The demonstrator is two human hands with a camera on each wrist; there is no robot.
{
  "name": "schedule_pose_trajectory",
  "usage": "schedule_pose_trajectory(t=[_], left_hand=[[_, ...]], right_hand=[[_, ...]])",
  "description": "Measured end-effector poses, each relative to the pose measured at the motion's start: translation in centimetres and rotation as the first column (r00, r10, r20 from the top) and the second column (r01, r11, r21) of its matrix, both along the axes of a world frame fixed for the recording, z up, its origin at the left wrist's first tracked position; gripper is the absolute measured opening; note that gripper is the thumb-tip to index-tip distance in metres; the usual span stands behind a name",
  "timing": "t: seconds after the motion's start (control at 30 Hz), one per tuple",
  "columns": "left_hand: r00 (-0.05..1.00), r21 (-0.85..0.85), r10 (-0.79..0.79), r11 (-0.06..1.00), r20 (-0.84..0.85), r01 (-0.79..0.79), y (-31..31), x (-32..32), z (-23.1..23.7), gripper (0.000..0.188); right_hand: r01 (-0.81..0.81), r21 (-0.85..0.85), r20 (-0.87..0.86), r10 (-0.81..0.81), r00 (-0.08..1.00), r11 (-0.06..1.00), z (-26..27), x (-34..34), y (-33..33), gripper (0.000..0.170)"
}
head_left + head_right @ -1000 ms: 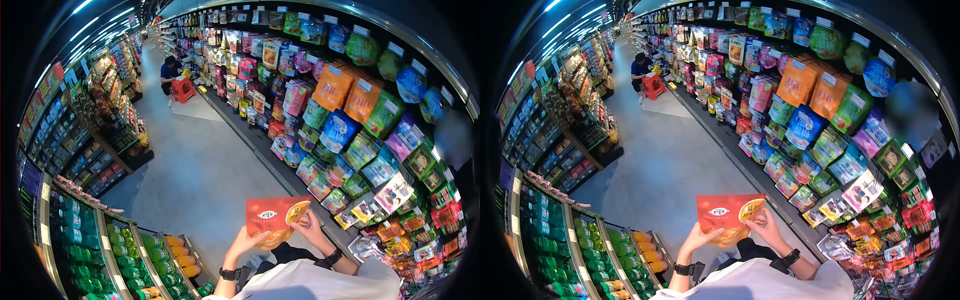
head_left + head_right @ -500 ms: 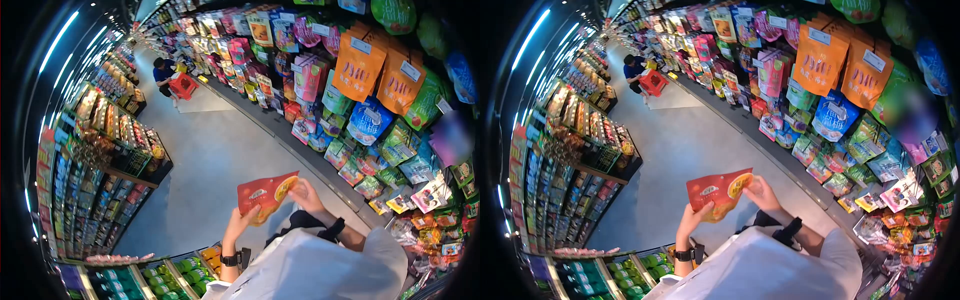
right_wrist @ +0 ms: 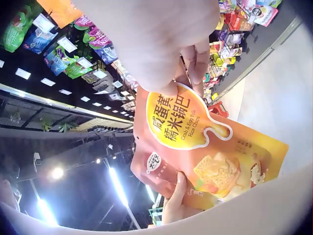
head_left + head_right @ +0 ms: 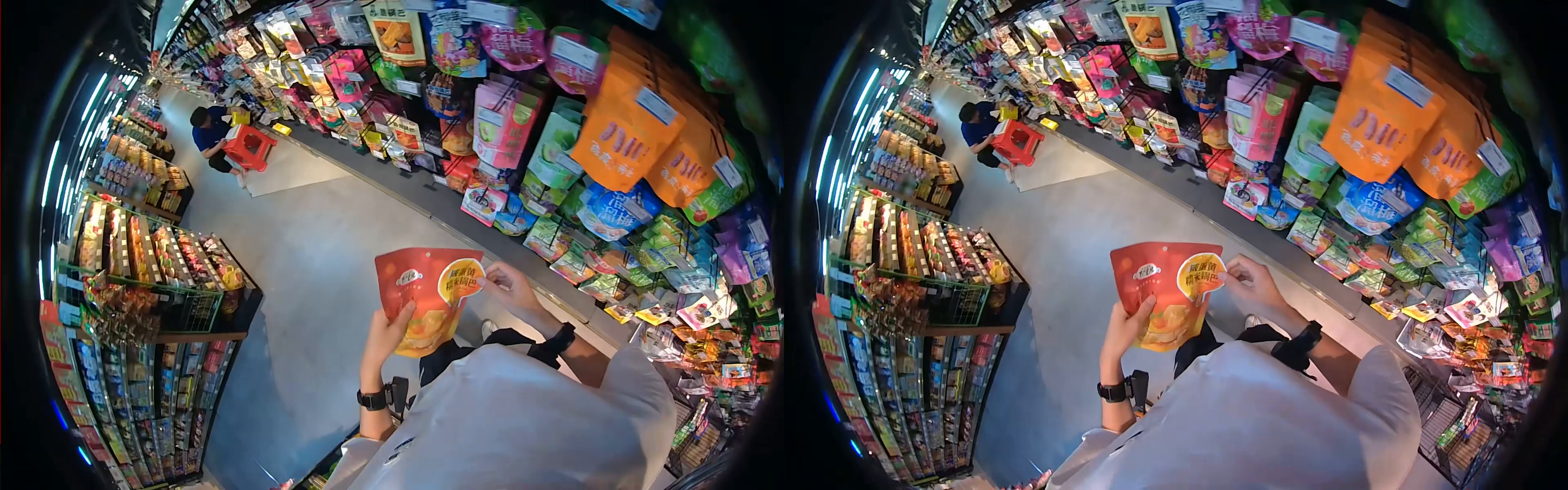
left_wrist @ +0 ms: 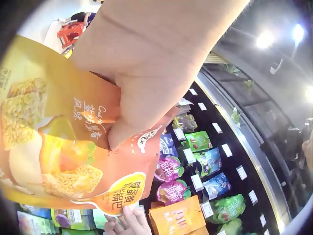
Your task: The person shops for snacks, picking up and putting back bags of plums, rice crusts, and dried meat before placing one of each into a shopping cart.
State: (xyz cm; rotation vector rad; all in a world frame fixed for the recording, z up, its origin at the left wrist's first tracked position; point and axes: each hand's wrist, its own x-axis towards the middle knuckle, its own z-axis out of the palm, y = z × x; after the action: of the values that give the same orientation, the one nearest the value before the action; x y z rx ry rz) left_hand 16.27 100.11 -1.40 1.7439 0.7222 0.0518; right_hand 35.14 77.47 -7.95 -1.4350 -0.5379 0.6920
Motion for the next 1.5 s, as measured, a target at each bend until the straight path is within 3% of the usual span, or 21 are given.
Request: schedule_pose_trajectory(t=[0.17, 0.27, 0.33, 0.37, 0.4, 0.5, 0.6, 0.63, 0.73, 0.87, 0.97, 1.03, 1.1, 1.23, 1.33, 1.37, 1.5], left_hand=[[0.995, -0.140, -0.013, 0.990, 0.097, 0.027, 10.2, 3.6, -1.4, 0.026], [0.990, -0.159, 0.033, 0.987, 0.139, -0.011, 15.9, 5.0, -3.2, 0.036], [0.989, -0.450, 0.111, 0.891, 0.099, -0.055, 20.0, 5.7, -3.9, 0.047], [0.987, -0.565, 0.138, 0.822, 0.077, -0.071, 22.1, 5.5, -4.0, 0.052], [0.988, -0.529, 0.135, 0.845, 0.070, -0.078, 24.0, 5.6, -3.4, 0.055], [0.989, -0.503, 0.134, 0.860, 0.061, -0.086, 26.9, 7.7, -2.9, 0.061], [0.976, -0.287, -0.217, 0.935, 0.003, 0.209, 31.6, 8.9, -3.5, 0.060], [0.970, -0.318, -0.238, 0.917, 0.051, 0.242, 32.1, 10.1, -2.7, 0.049], [0.898, -0.159, -0.431, 0.884, 0.091, 0.440, 32.9, 14.3, -2.6, 0.038], [0.893, -0.297, -0.395, 0.845, 0.215, 0.445, 33.3, 20.7, -5.4, 0.034], [0.895, -0.366, -0.428, 0.819, 0.125, 0.442, 35.0, 26.5, -8.0, 0.032], [0.879, -0.209, -0.477, 0.860, -0.009, 0.465, 36.9, 29.9, -10.7, 0.031], [0.844, -0.077, -0.532, 0.847, -0.077, 0.527, 38.6, 34.2, -16.3, 0.029], [0.707, -0.233, -0.693, 0.718, -0.143, 0.656, 39.7, 40.9, -23.7, 0.023], [0.632, -0.299, -0.743, 0.668, -0.219, 0.682, 41.8, 44.8, -31.7, 0.020], [0.658, -0.327, -0.734, 0.671, -0.167, 0.665, 42.6, 45.7, -34.8, 0.021], [0.596, -0.306, -0.777, 0.628, -0.202, 0.716, 41.6, 48.9, -39.1, 0.027]], right_hand=[[0.075, -0.039, 0.069, -0.072, 0.995, 0.996, -0.3, 2.2, 8.6, 0.012], [0.182, -0.018, 0.021, -0.182, 0.983, 0.983, 1.1, 2.5, 15.0, 0.013], [0.181, -0.234, 0.127, -0.155, 0.980, 0.955, 2.9, 3.1, 18.5, 0.013], [0.169, -0.168, 0.036, -0.165, 0.986, 0.971, 3.1, 2.8, 20.4, 0.014], [0.180, -0.080, -0.030, -0.183, 0.983, 0.980, 3.2, 3.3, 22.3, 0.015], [0.146, -0.163, -0.021, -0.151, 0.988, 0.976, 3.3, 3.9, 24.6, 0.015], [0.136, -0.228, -0.026, -0.146, 0.989, 0.964, 1.6, 4.5, 26.0, 0.016], [0.158, -0.185, -0.019, -0.164, 0.986, 0.970, 1.3, 4.7, 26.3, 0.016], [0.204, -0.169, -0.032, -0.213, 0.977, 0.964, 0.7, 5.8, 26.7, 0.016], [0.291, -0.157, -0.012, -0.296, 0.955, 0.944, -0.9, 8.4, 25.6, 0.021], [0.371, -0.179, 0.102, -0.358, 0.928, 0.911, -2.8, 10.3, 23.4, 0.026], [0.464, -0.226, 0.092, -0.455, 0.886, 0.857, -3.2, 10.0, 22.0, 0.023], [0.591, -0.233, 0.085, -0.589, 0.804, 0.773, -3.7, 9.4, 20.6, 0.020], [0.813, -0.223, 0.050, -0.827, 0.560, 0.537, -5.1, 3.7, 18.7, 0.016], [0.848, -0.394, 0.016, -0.920, 0.391, 0.354, -7.6, -1.3, 18.9, 0.015], [0.848, -0.423, 0.013, -0.934, 0.357, 0.319, -7.3, -2.3, 19.5, 0.015], [0.845, -0.481, -0.096, -0.972, 0.214, 0.233, -6.9, -5.6, 23.3, 0.016]])
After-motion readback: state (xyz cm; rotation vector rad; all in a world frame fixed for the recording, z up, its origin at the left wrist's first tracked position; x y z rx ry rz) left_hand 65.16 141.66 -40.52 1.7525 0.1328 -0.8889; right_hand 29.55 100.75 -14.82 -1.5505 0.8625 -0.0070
